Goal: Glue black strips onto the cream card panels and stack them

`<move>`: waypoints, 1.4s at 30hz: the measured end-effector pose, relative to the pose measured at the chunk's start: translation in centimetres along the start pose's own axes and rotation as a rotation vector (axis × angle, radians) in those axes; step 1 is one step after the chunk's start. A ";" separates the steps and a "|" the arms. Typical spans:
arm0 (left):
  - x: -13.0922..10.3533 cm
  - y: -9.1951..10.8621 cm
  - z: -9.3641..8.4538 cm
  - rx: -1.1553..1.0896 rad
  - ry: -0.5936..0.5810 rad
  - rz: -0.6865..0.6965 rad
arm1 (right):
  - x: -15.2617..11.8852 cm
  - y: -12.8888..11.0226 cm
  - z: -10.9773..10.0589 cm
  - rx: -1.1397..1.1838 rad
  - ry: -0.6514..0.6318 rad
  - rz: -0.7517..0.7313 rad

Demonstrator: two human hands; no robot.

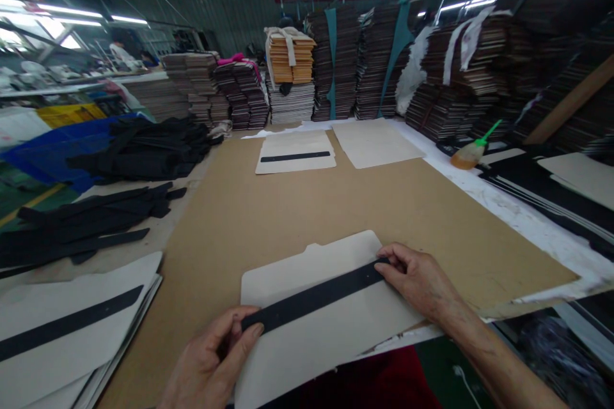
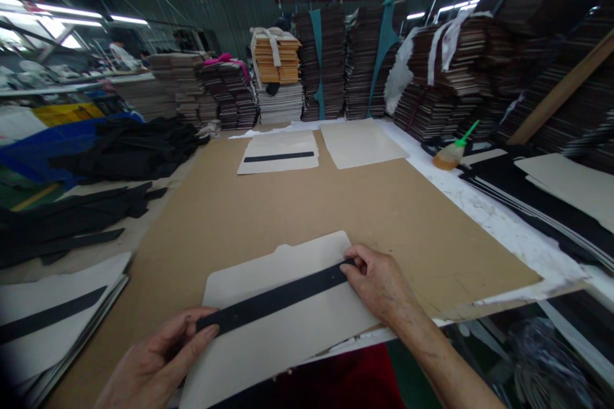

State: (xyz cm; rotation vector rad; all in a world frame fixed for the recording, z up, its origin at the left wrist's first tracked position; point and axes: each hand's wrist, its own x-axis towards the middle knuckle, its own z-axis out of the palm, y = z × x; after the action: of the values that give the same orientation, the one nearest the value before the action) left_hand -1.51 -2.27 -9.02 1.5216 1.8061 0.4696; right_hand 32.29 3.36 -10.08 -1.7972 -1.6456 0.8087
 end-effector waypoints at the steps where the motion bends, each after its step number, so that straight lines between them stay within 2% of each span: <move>1: 0.0 0.0 0.0 0.001 0.011 0.002 | 0.0 0.0 0.0 -0.011 0.003 -0.005; 9: 0.3 0.1 -0.1 -0.001 0.017 0.001 | 0.0 0.2 0.2 -0.044 0.028 -0.035; 16: 0.4 -0.2 0.1 0.019 -0.023 0.001 | 0.0 0.8 0.6 -0.089 0.036 -0.061; 20: 0.4 0.1 0.2 0.034 0.027 0.020 | 0.0 0.9 0.6 -0.114 0.039 -0.070; 28: 0.2 0.5 0.2 -0.005 0.038 0.033 | -0.2 0.7 0.4 -0.180 0.020 -0.071; 33: -0.3 1.4 0.1 0.004 0.076 0.060 | -0.3 1.2 0.2 -0.262 0.057 -0.239; 36: -1.0 1.6 0.2 0.013 0.180 0.219 | -0.3 1.9 0.3 -0.266 0.090 -0.300; 38: -1.5 1.4 0.2 0.027 0.232 0.458 | -0.1 2.5 0.5 -0.252 0.086 -0.335; 40: -2.0 1.1 0.2 0.060 0.227 0.720 | 0.0 3.1 0.7 -0.246 0.087 -0.365; 42: -2.2 0.9 0.1 0.104 0.196 0.862 | 0.2 3.6 0.7 -0.268 0.102 -0.370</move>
State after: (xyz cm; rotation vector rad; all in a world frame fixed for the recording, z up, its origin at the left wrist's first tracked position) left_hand -0.71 -4.20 -7.88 2.3683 1.2313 0.9607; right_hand 34.12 3.28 -13.27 -1.5965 -2.0092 0.3402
